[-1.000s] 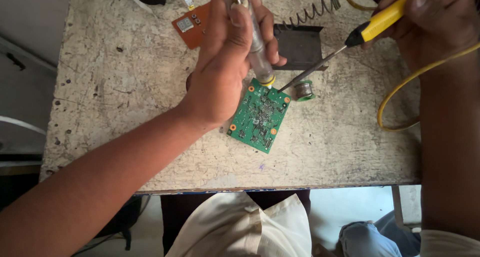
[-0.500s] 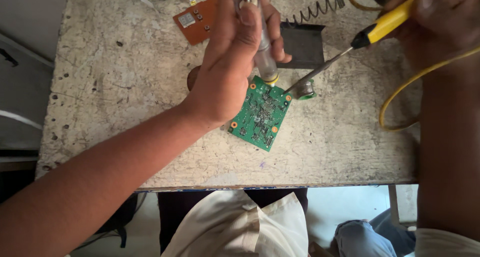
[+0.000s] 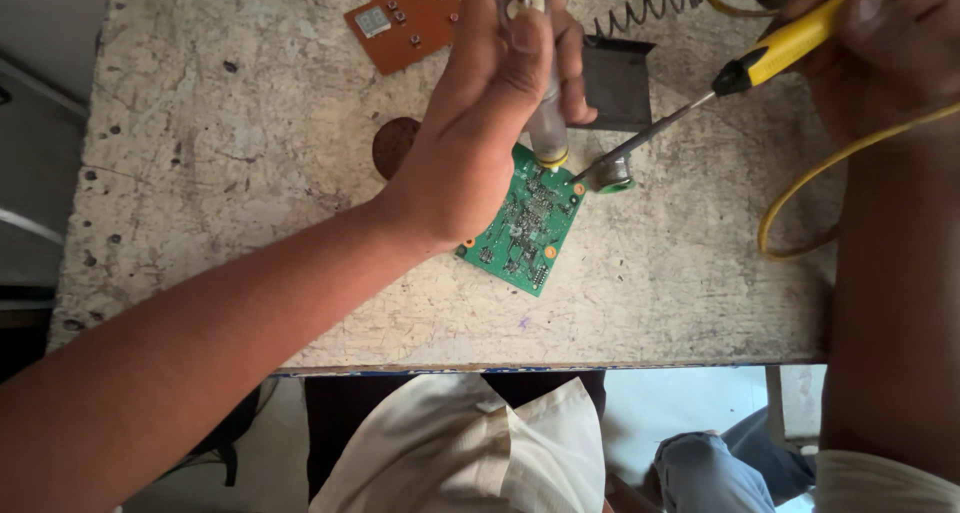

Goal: The person solders and desolders components on a green circuit board at a workbench. They hold the board with one hand while using a soldering iron with the other, use a desoldering pump to remove solder, reposition the board repeatedly, and continue working on the board's contacts with the iron.

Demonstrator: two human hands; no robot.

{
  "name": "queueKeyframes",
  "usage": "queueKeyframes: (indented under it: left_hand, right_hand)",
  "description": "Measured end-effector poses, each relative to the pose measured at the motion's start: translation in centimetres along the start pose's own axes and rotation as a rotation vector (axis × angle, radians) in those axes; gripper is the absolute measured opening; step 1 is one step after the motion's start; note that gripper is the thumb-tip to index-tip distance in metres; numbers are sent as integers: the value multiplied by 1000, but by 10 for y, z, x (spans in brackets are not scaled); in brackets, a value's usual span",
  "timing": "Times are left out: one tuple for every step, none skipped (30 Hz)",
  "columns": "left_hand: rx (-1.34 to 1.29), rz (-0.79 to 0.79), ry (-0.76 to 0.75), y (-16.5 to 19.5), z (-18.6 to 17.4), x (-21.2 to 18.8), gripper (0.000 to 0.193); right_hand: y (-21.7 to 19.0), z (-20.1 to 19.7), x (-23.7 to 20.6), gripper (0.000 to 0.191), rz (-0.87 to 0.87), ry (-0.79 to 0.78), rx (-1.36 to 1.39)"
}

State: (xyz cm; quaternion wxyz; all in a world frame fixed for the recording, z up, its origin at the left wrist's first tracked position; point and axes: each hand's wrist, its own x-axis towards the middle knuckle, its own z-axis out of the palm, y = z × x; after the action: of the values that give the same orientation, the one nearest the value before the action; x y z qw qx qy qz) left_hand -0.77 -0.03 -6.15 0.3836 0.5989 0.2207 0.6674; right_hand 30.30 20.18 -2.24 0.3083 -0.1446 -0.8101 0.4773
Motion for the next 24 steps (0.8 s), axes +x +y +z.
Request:
queueKeyframes:
  left_hand:
    - [3, 0, 0, 0, 0, 0, 38]
    - [6, 0, 0, 0, 1, -1, 38]
    - [16, 0, 0, 0, 1, -2, 37]
    - [22, -1, -1, 1, 0, -2, 37]
    - [28, -1, -2, 1, 0, -3, 37]
    - [29, -2, -4, 1, 0, -3, 37]
    - [29, -4, -5, 1, 0, -3, 37]
    - [29, -5, -5, 1, 0, -3, 37]
    - [29, -7, -4, 1, 0, -3, 38]
    - [28, -5, -4, 0, 0, -3, 38]
    - [27, -2, -4, 0, 0, -3, 38]
    - [25, 3, -4, 0, 1, -3, 38]
    - [24, 3, -1, -1, 1, -3, 38]
    - [23, 3, 2, -1, 1, -4, 38]
    - [22, -1, 8, -1, 2, -4, 38]
    - [24, -1, 7, -1, 2, -4, 38]
    - [26, -2, 6, -2, 1, -5, 38]
    - [31, 0, -1, -2, 1, -5, 39]
    - [33, 1, -1, -2, 1, -5, 39]
    - [35, 1, -2, -2, 0, -5, 39]
    - [35, 0, 2, -2, 1, -5, 39]
    - [37, 2, 4, -2, 1, -5, 39]
    - [39, 4, 5, -2, 1, -5, 39]
    - [42, 8, 5, -3, 1, -5, 39]
  right_hand:
    - [0, 0, 0, 35, -1, -3, -2]
    - [0, -1, 0, 35, 0, -7, -3]
    - [0, -1, 0, 35, -2, -10, -2]
    - [0, -1, -1, 35, -3, -12, -3]
    - [1, -1, -1, 35, -6, -12, -4]
    - [1, -1, -2, 35, -9, -14, -3]
    - [1, 0, -2, 34, -10, -13, -2]
    - [1, 0, -2, 34, -11, -14, -2]
    - [1, 0, -3, 34, -11, -15, -2]
    - [0, -1, -3, 34, -13, -19, -2]
    - [0, -1, -3, 34, -14, -18, 0]
    - [0, -1, -3, 34, -15, -20, 0]
    - [0, -1, -3, 34, -17, -20, 2]
    - [0, -2, -3, 34, -17, -22, 4]
    - [0, -1, -3, 34, -19, -23, 4]
    - [0, -2, -3, 34, -18, -23, 4]
    - [0, -1, -4, 34, -24, -26, 7]
    - [0, -2, -3, 34, -22, -24, 5]
    - [-1, -1, -4, 35, -19, -23, 3]
    - [0, -1, -3, 35, -22, -27, 4]
    - [-1, -2, -4, 35, -21, -28, 2]
    - [0, -1, -4, 35, -20, -28, -3]
    - [0, -2, -3, 35, -19, -30, -4]
    - [0, -1, -4, 35, -18, -31, -8]
